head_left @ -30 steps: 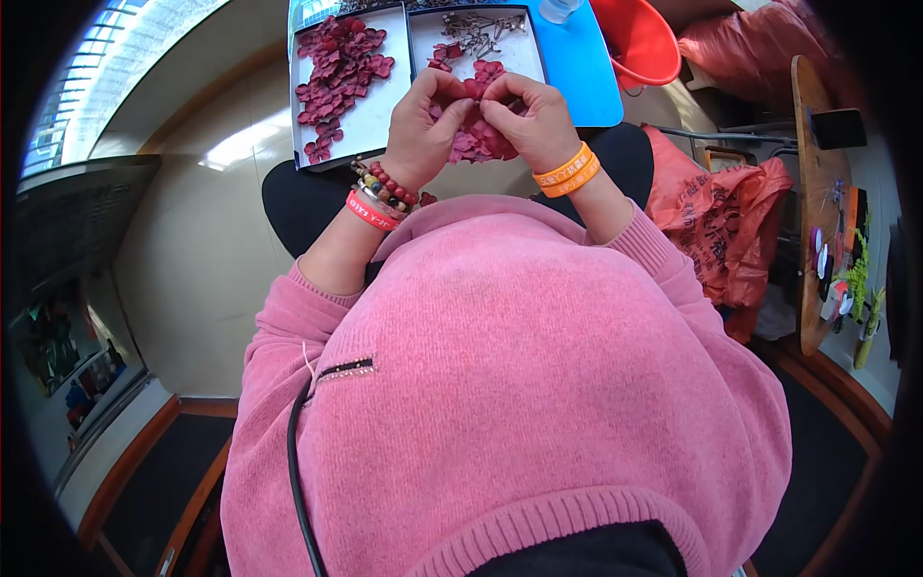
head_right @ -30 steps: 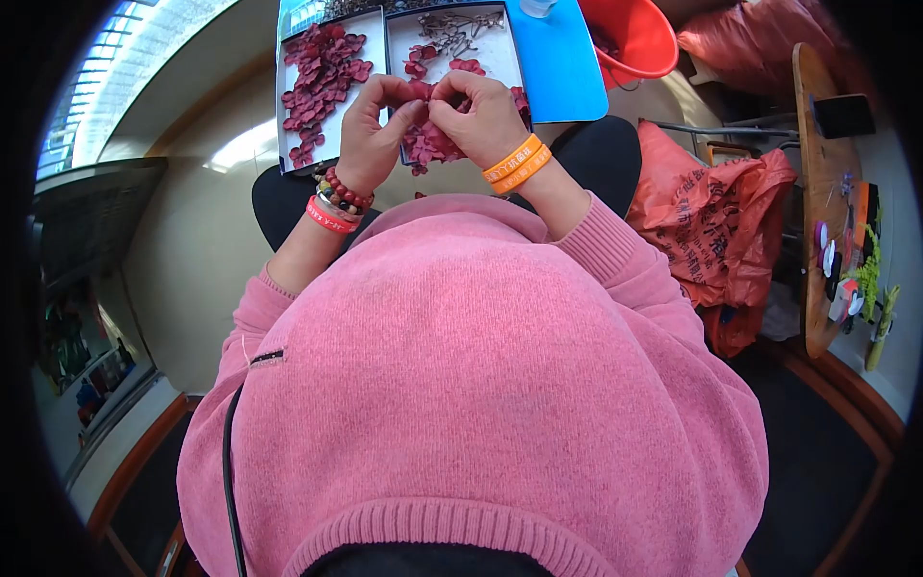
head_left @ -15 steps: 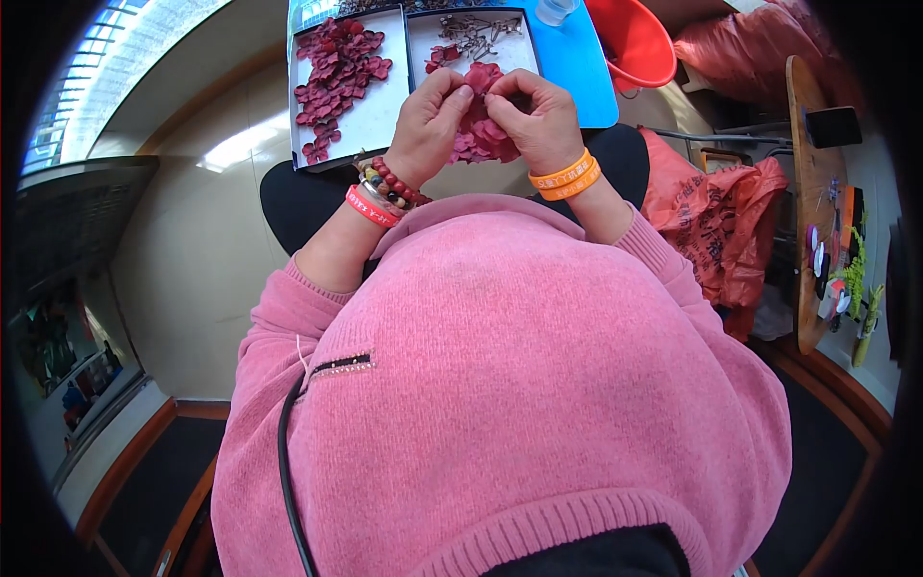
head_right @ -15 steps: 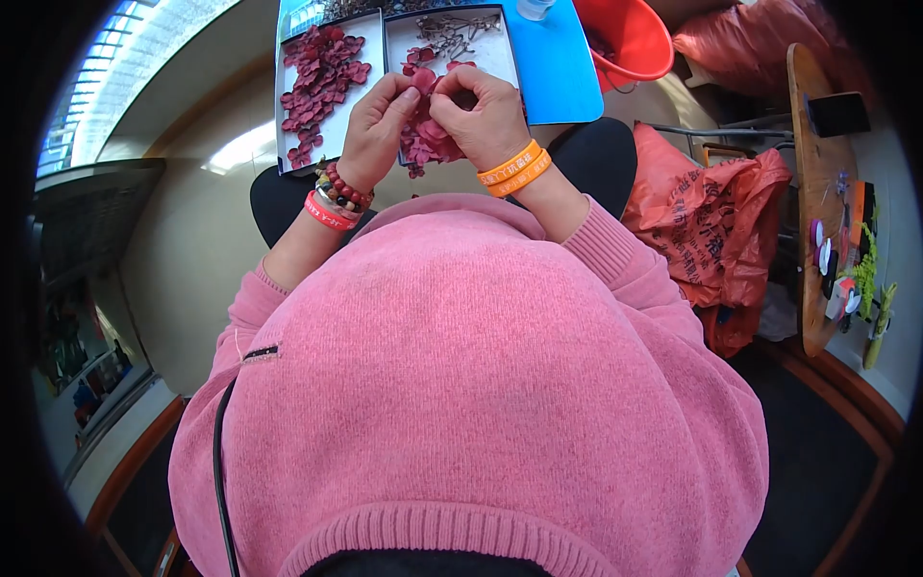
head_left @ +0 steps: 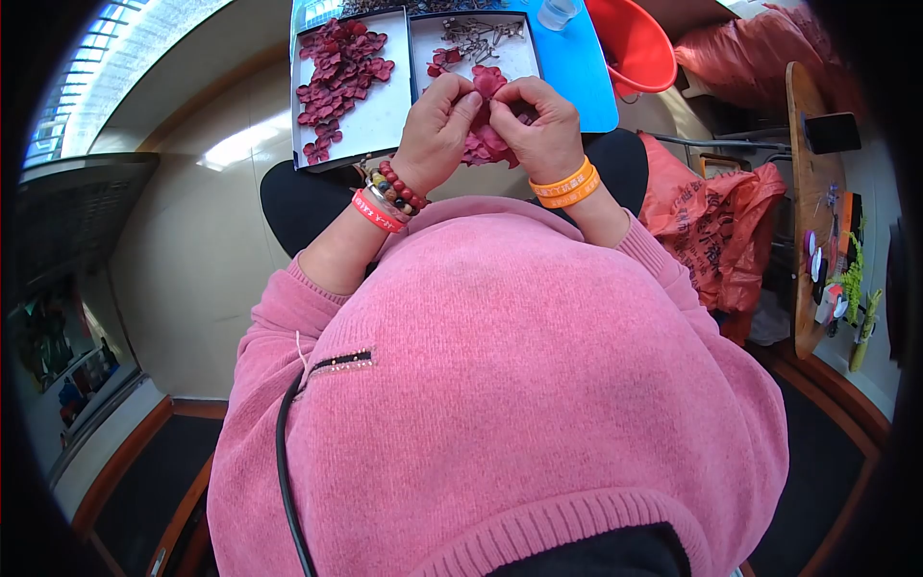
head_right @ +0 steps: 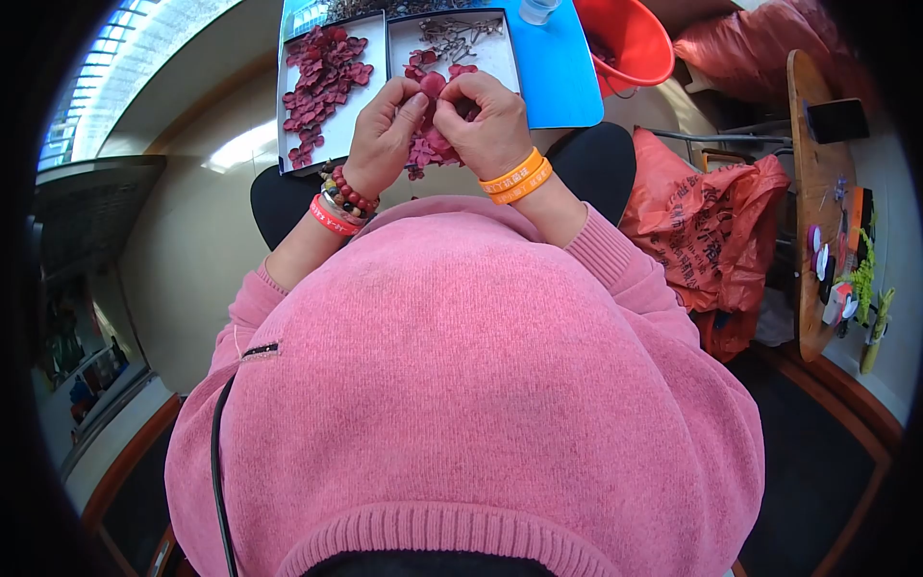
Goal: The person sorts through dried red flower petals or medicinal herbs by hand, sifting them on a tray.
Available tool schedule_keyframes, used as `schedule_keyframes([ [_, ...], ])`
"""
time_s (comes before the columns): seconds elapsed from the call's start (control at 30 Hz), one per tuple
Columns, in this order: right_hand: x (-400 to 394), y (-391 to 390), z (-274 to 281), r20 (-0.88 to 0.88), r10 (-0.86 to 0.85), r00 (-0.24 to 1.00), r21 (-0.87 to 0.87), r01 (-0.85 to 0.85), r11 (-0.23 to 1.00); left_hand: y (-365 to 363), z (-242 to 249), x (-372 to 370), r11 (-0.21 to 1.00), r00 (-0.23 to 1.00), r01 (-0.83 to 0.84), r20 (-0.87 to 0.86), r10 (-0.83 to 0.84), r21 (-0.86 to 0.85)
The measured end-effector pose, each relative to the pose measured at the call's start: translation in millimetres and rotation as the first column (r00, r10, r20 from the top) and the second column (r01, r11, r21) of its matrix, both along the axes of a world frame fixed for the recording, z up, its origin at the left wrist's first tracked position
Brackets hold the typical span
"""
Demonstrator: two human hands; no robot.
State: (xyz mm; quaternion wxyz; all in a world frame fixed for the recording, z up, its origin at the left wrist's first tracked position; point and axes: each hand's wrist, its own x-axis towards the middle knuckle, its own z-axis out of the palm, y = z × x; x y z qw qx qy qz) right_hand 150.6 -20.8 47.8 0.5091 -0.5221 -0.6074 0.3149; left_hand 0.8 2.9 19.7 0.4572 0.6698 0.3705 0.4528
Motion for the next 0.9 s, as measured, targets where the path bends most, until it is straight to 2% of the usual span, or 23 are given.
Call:
schedule_keyframes([
  [0.07, -0.6, -0.1, 1.5, 0.096, -0.024, 0.995, 0.103, 0.014, 0.995, 1.0, 1.8, 2.3, 0.974, 0.996, -0.040, -0.071, 0.057, 0.221],
  [0.13, -2.0, 0.7, 1.4, 0.175, -0.041, 0.984, 0.207, 0.003, 0.978, 1.3, 7.3, 1.6, 0.942, 0.985, -0.050, -0.137, 0.101, 0.332],
  [0.2, -4.0, -0.6, 2.5, 0.203, -0.062, 0.977, 0.222, 0.015, 0.975, -1.0, 17.9, 0.6, 0.875, 0.964, -0.073, -0.192, 0.186, 0.479],
  [0.27, -3.2, 0.6, 3.7, 0.229, -0.097, 0.969, 0.272, 0.032, 0.962, -0.6, 26.2, -0.4, 0.780, 0.945, -0.003, -0.253, 0.207, 0.626],
  [0.3, -1.9, 1.1, 6.2, 0.250, -0.087, 0.964, 0.244, 0.025, 0.970, 2.9, 24.5, 0.9, 0.743, 0.951, -0.002, -0.229, 0.208, 0.669],
  [0.33, -2.2, 5.9, 7.0, 0.246, -0.095, 0.965, 0.279, 0.024, 0.960, 7.9, 28.5, -0.2, 0.739, 0.943, 0.040, -0.269, 0.194, 0.672],
  [0.43, -1.7, 6.8, 12.9, 0.282, -0.047, 0.958, 0.300, -0.041, 0.953, 8.3, 34.3, -4.9, 0.725, 0.956, 0.027, -0.230, 0.183, 0.688],
  [0.5, -0.2, 4.6, 15.1, 0.222, -0.019, 0.975, 0.175, -0.020, 0.984, 9.4, 37.1, -5.3, 0.708, 0.953, 0.059, -0.250, 0.169, 0.704],
  [0.57, -0.6, -3.1, 7.1, -0.168, 0.048, 0.985, -0.238, -0.088, 0.967, -0.4, 33.1, -5.0, 0.763, 0.952, 0.042, -0.258, 0.165, 0.645],
  [0.6, -0.7, -3.6, 10.4, -0.208, 0.052, 0.977, -0.287, -0.112, 0.951, -2.0, 34.3, -5.8, 0.777, 0.940, 0.050, -0.292, 0.175, 0.627],
  [0.67, -0.8, -0.1, 18.7, -0.288, 0.059, 0.956, -0.384, -0.172, 0.907, -1.9, 31.5, -4.5, 0.780, 0.949, -0.010, -0.240, 0.205, 0.626],
  [0.7, -1.4, -0.3, 16.4, -0.207, 0.099, 0.973, -0.305, -0.160, 0.939, -4.9, 29.3, -3.9, 0.791, 0.952, -0.040, -0.218, 0.216, 0.610],
  [0.77, 0.1, -6.3, 16.6, -0.265, 0.101, 0.959, -0.355, -0.195, 0.914, -7.2, 25.8, -3.9, 0.802, 0.952, -0.058, -0.208, 0.223, 0.594],
  [0.9, 1.6, -5.4, 5.6, 0.050, 0.090, 0.995, -0.032, -0.088, 0.996, -9.8, 35.9, -4.8, 0.779, 0.946, -0.014, -0.245, 0.214, 0.627],
])
